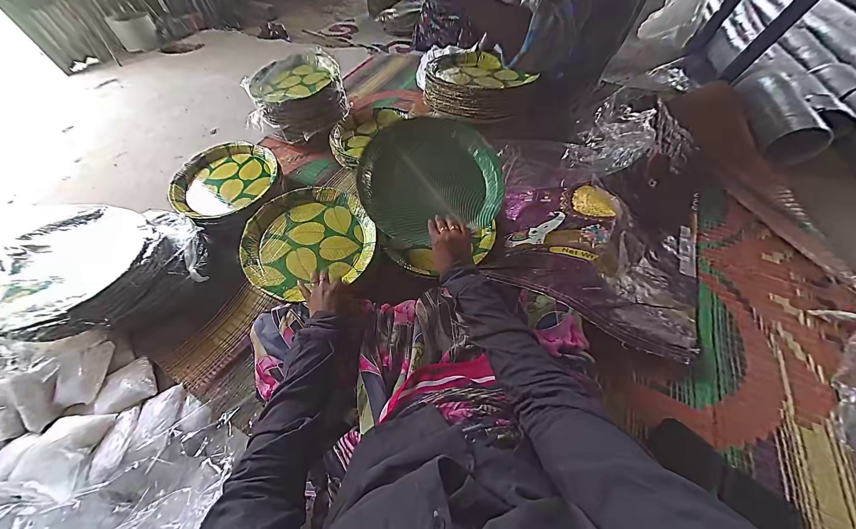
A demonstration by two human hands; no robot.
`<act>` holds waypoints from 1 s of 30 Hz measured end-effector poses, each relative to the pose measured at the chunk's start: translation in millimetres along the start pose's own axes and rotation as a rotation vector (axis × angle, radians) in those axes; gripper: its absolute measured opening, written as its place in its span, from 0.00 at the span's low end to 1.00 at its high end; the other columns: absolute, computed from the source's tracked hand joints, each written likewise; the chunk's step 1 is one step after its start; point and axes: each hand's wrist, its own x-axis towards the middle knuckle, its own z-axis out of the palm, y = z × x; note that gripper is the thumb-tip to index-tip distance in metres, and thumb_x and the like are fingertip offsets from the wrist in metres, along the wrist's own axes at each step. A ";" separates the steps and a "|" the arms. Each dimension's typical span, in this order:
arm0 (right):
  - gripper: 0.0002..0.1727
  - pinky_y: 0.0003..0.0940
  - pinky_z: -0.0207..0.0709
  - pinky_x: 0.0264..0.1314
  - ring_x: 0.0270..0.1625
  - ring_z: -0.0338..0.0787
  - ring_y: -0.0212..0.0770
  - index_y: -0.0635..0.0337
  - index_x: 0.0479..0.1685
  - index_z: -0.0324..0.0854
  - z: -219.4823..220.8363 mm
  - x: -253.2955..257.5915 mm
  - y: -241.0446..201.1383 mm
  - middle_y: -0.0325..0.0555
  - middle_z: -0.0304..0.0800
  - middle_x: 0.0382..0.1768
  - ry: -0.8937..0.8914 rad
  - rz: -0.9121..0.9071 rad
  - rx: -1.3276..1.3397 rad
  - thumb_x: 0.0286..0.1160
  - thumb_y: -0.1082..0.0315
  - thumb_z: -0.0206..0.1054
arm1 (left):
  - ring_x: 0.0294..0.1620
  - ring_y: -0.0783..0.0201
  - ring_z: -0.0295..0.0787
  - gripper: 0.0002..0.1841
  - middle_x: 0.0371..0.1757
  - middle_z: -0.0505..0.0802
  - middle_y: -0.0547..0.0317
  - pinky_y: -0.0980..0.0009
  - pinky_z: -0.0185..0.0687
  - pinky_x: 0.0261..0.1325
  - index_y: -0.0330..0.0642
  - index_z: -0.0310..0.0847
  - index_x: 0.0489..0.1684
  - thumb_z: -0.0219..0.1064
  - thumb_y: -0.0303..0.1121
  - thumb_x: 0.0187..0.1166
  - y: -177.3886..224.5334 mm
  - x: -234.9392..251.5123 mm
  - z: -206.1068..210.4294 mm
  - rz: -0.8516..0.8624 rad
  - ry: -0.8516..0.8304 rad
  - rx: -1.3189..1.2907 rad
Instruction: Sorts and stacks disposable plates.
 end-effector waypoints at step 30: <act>0.22 0.66 0.58 0.86 0.85 0.72 0.66 0.67 0.76 0.79 40.9 -24.2 21.9 0.65 0.77 0.80 -0.409 0.070 0.021 0.88 0.76 0.51 | 0.78 0.39 0.82 0.15 0.68 0.90 0.35 0.33 0.45 0.92 0.32 0.88 0.63 0.63 0.29 0.84 18.1 -0.6 -16.7 -0.105 -0.153 0.115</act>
